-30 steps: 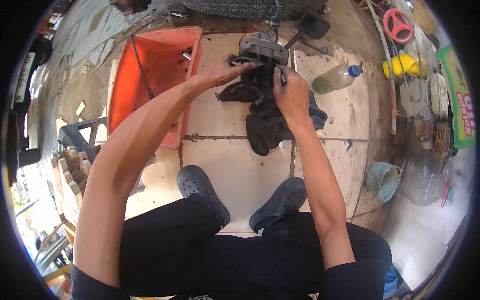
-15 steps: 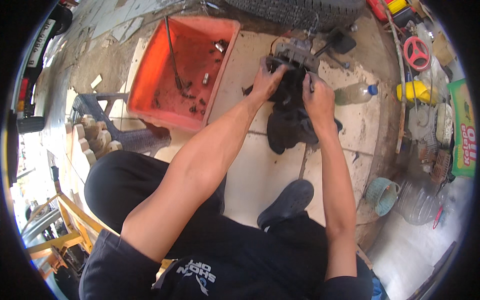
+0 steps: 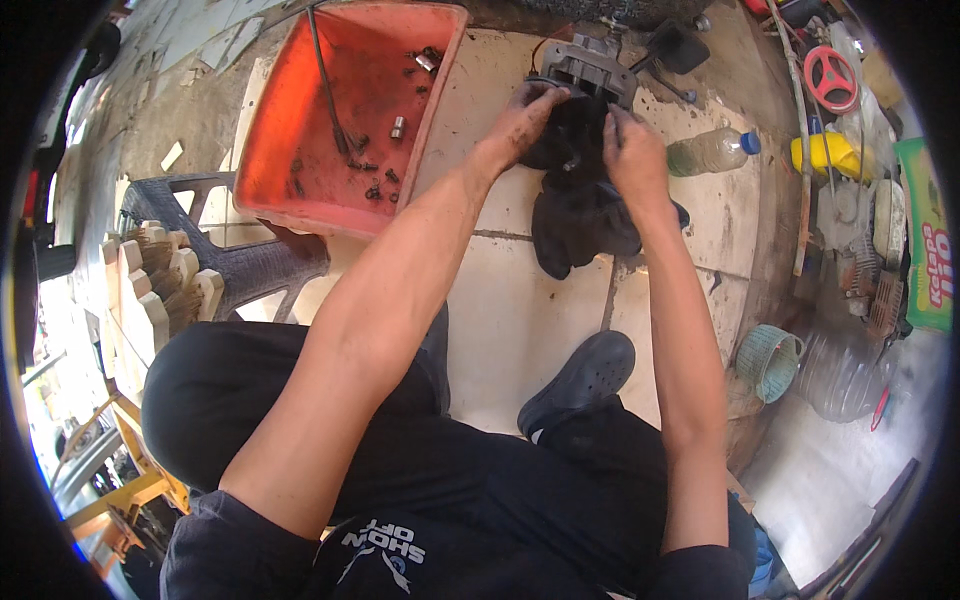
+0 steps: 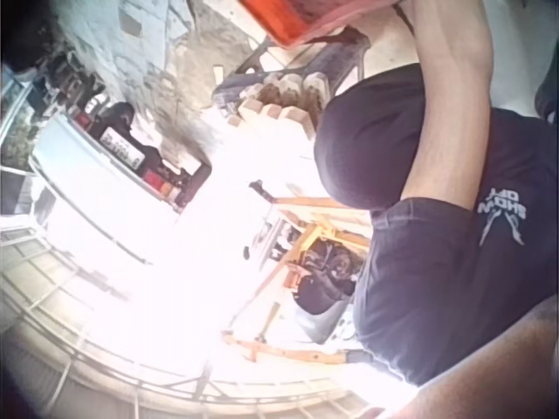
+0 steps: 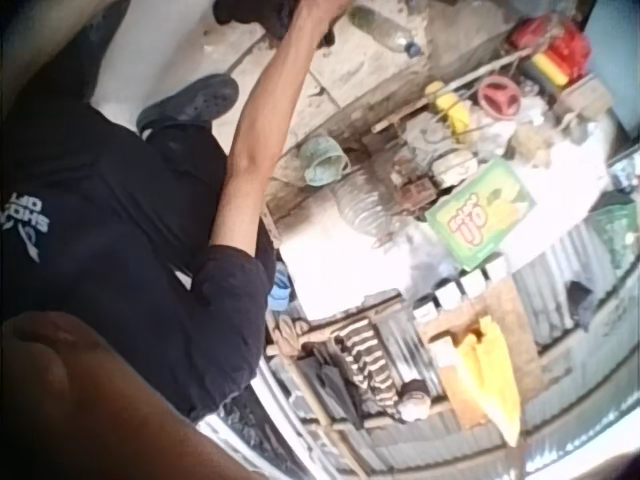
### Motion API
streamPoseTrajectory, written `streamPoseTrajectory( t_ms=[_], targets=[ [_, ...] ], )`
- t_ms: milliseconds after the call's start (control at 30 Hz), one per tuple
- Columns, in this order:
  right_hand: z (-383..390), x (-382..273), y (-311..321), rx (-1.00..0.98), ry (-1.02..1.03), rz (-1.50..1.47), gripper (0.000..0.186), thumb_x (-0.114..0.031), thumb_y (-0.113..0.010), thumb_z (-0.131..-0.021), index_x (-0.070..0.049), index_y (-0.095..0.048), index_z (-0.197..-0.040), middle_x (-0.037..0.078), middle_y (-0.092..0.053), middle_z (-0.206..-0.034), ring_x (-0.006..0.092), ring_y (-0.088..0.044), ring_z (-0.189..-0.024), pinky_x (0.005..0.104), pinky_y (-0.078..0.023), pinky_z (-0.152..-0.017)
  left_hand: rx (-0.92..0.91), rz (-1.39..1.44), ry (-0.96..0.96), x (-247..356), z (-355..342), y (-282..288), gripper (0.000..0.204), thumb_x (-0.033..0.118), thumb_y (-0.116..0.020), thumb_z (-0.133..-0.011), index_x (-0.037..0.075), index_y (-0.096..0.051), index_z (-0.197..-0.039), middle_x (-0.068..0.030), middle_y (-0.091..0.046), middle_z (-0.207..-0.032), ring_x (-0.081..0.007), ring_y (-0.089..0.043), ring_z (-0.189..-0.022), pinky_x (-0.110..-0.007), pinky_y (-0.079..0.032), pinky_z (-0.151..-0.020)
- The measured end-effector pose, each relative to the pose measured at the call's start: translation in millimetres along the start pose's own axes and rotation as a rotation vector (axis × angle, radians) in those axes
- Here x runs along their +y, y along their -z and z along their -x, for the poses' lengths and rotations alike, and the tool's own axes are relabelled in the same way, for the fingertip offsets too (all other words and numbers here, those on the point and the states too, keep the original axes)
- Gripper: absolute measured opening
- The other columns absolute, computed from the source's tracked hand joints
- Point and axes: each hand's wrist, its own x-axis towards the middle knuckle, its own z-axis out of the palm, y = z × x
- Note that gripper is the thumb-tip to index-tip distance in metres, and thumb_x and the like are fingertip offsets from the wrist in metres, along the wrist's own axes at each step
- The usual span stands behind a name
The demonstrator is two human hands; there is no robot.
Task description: The person sits on the floor and uses a wrench to loosen and remove bolts from a large, rusty mechanical housing. They then wipe the part with a cloth and proceed to work on a smaller, separate mechanical component, using the wrench to adjust internal parts and wiping it clean.
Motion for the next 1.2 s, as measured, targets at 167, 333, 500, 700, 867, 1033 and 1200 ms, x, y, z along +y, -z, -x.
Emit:
streamPoseTrajectory(
  t_ms=[167, 333, 500, 700, 867, 1033, 1200],
  targets=[
    [-12.7, -14.1, 14.8, -0.166, -0.426, -0.114, 0.029, -0.023, -0.056, -0.096, 0.000, -0.070, -0.105, 0.025, -0.069, -0.093, 0.0403, -0.067, -0.091, 0.0407, -0.053, -0.081, 0.043, -0.042, -0.058, -9.1, -9.3, 12.3, 0.058, 0.045, -0.072, -0.080, -0.002, -0.059, -0.111, -0.0140, -0.065, -0.100, -0.0202, -0.059, -0.095, -0.032, -0.047, -0.087],
    [-4.0, 3.9, 0.1, -0.119, -0.363, -0.154, 0.029, -0.026, -0.058, -0.095, -0.003, -0.071, -0.104, 0.022, -0.070, -0.087, 0.0391, -0.068, -0.087, 0.0401, -0.053, -0.077, 0.002, -0.053, -0.009, -7.4, -7.2, 7.6, 0.056, 0.047, -0.068, -0.084, 0.002, -0.059, -0.116, -0.0096, -0.063, -0.106, -0.0174, -0.056, -0.101, -0.030, -0.044, -0.090],
    [-5.5, 4.0, -2.4, -0.119, -0.443, -0.144, 0.031, -0.031, -0.061, -0.093, -0.004, -0.072, -0.103, 0.019, -0.071, -0.084, 0.0338, -0.071, -0.087, 0.0379, -0.053, -0.077, 0.030, 0.030, -0.014, 0.6, -3.5, 4.6, 0.058, 0.045, -0.070, -0.083, -0.003, -0.057, -0.113, -0.0134, -0.064, -0.105, -0.0200, -0.057, -0.100, -0.031, -0.044, -0.091],
    [-12.0, 0.2, -2.8, -0.061, -0.288, -0.080, 0.029, -0.028, -0.062, -0.092, -0.003, -0.072, -0.102, 0.021, -0.071, -0.092, 0.0356, -0.069, -0.089, 0.0386, -0.052, -0.079, -0.023, -0.008, -0.014, -4.7, -9.1, 10.9, 0.061, 0.052, -0.065, -0.085, 0.007, -0.055, -0.125, -0.0111, -0.062, -0.111, -0.0196, -0.059, -0.100, -0.032, -0.048, -0.088],
    [-20.0, 8.2, 7.2, -0.128, -0.569, -0.217, 0.034, -0.031, -0.066, -0.091, 0.001, -0.072, -0.099, 0.013, -0.071, -0.077, 0.0195, -0.067, -0.069, 0.0314, -0.051, -0.066, -0.020, -0.038, 0.056, -3.1, -9.4, 13.2, 0.063, 0.053, -0.064, -0.086, 0.006, -0.054, -0.126, -0.0119, -0.061, -0.112, -0.0201, -0.059, -0.101, -0.032, -0.048, -0.088],
    [-18.5, -35.2, 46.2, -0.051, -0.501, -0.154, 0.032, -0.030, -0.064, -0.093, 0.000, -0.073, -0.093, 0.016, -0.067, -0.069, 0.0254, -0.067, -0.065, 0.0367, -0.048, -0.064, -0.026, -0.050, 0.079, 4.7, -7.9, 17.8, 0.067, 0.055, -0.063, -0.086, 0.005, -0.052, -0.129, -0.0123, -0.061, -0.114, -0.0208, -0.058, -0.105, -0.034, -0.048, -0.090],
    [0.9, -52.8, 36.6, 0.074, -0.313, -0.172, 0.030, -0.027, -0.065, -0.094, 0.002, -0.072, -0.097, 0.021, -0.069, -0.081, 0.0354, -0.068, -0.079, 0.0379, -0.050, -0.071, -0.061, 0.031, 0.133, 10.5, -7.2, 21.7, 0.073, 0.056, -0.064, -0.085, 0.004, -0.048, -0.133, -0.0143, -0.059, -0.117, -0.0224, -0.057, -0.107, -0.035, -0.047, -0.092]
  ],
)
